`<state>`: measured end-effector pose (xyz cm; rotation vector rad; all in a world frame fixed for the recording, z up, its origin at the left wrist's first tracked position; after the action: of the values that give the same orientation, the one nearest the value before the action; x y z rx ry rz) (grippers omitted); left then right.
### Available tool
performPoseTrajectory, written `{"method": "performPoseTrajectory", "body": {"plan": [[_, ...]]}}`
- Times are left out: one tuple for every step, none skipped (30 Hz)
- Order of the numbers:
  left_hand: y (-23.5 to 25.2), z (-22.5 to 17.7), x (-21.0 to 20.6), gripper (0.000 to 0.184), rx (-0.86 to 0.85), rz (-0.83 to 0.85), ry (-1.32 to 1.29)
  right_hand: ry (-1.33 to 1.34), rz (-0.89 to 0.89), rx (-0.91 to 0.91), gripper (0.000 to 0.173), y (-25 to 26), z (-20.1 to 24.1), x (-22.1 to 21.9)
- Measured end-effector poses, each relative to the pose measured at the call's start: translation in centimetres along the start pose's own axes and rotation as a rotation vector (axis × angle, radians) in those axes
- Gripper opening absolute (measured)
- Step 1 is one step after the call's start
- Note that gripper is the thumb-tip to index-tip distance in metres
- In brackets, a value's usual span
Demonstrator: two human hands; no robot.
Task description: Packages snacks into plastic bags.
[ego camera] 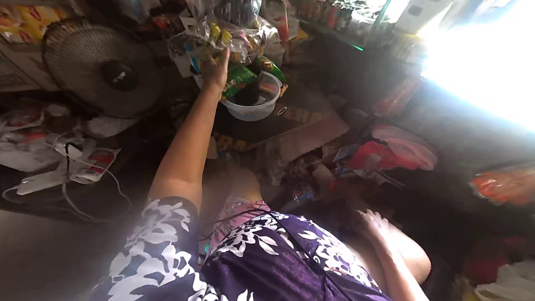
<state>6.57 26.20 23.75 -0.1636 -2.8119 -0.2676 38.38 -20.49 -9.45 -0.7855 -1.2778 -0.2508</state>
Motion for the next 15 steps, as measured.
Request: {"method": "performPoseTrajectory", "body": {"plan": [[0.7,-0.2,0.6,0.076,-0.04,-0.112,-0.035,0.006,0.013,0.013,0.05,0.2,0.3,0.1],[1.3,-0.5,1.4,0.08,-0.078,-0.218,-0.035,0.022,0.026,0.023,0.051,0.4,0.6,0.2],[1.7,-0.9,2.1,0.086,-0.116,-0.307,-0.014,0.045,0.038,0.035,0.051,0.6,0.9,0.2],[1.9,-1.5,2.8,0.09,-0.157,-0.378,0.019,0.052,0.043,0.034,0.05,0.5,1.2,0.5],[2.1,-2.0,3.4,0.094,-0.199,-0.437,0.061,0.045,0.043,0.025,0.05,0.4,1.4,0.8],[2.0,-2.7,4.1,0.096,-0.261,-0.485,0.108,0.057,0.046,0.024,0.05,0.2,1.8,1.2],[2.1,-3.6,4.7,0.096,-0.348,-0.524,0.142,0.071,0.048,0.03,0.051,0.1,2.1,1.4],[2.4,-4.6,5.1,0.096,-0.425,-0.533,0.171,0.082,0.046,0.039,0.051,0.0,2.4,1.5],[2.7,-5.8,5.4,0.096,-0.472,-0.522,0.202,0.089,0.052,0.047,0.051,0.1,2.7,1.6],[3.2,-6.9,5.6,0.096,-0.498,-0.494,0.237,0.101,0.059,0.056,0.051,0.3,2.9,1.6],[3.9,-8.1,5.8,0.096,-0.511,-0.467,0.264,0.113,0.064,0.07,0.05,0.5,3.0,1.6],[4.7,-9.3,6.0,0.096,-0.505,-0.45,0.278,0.119,0.076,0.08,0.05,0.6,3.1,1.7],[5.6,-10.4,6.3,0.096,-0.471,-0.456,0.268,0.129,0.091,0.087,0.049,0.6,3.3,1.9],[6.7,-11.4,6.7,0.095,-0.416,-0.459,0.236,0.137,0.107,0.092,0.048,0.5,3.7,2.2],[8.0,-12.2,7.1,0.094,-0.353,-0.463,0.189,0.148,0.124,0.092,0.048,0.3,4.0,2.6]]}}
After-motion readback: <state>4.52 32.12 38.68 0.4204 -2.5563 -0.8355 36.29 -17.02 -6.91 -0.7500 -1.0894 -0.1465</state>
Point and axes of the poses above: each hand's wrist, its own y-axis towards the middle knuckle, its own x-axis out of the back of the hand, z = x × y, the point moved 7 cm from there along y, towards the middle knuckle, and after that the axes turned 8 degrees about x, right-handed, at the moved point
